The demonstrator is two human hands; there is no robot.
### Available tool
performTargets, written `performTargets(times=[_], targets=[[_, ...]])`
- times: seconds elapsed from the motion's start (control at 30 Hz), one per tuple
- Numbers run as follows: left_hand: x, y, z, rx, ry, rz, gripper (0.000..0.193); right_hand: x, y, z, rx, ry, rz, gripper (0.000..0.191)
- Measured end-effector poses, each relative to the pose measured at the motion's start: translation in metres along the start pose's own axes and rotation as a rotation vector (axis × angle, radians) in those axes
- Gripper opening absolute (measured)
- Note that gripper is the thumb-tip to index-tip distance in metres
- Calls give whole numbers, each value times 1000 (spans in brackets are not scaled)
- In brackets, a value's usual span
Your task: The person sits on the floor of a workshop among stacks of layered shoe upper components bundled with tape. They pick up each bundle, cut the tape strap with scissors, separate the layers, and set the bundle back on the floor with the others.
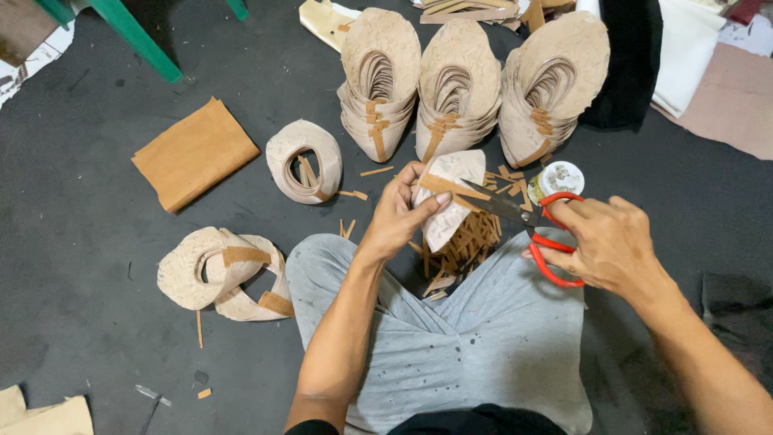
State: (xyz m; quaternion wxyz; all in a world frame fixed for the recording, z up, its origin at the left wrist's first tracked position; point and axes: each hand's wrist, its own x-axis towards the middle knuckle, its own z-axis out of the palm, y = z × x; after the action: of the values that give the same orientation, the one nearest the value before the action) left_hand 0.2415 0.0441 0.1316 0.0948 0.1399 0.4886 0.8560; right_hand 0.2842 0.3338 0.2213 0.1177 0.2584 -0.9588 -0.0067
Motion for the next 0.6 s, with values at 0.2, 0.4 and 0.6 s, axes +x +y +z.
performTargets(times=[0.2,0.4,0.6], targets=[[0,-1,1,4,-1,-21,32,-7,7,5,26,79,-62,64],[0,-2,2,15,1,-38,33,-11,13,7,57,41,-45,62],[0,-2,1,-20,-14,-31,32,-11,10,3,24,79,-42,62]])
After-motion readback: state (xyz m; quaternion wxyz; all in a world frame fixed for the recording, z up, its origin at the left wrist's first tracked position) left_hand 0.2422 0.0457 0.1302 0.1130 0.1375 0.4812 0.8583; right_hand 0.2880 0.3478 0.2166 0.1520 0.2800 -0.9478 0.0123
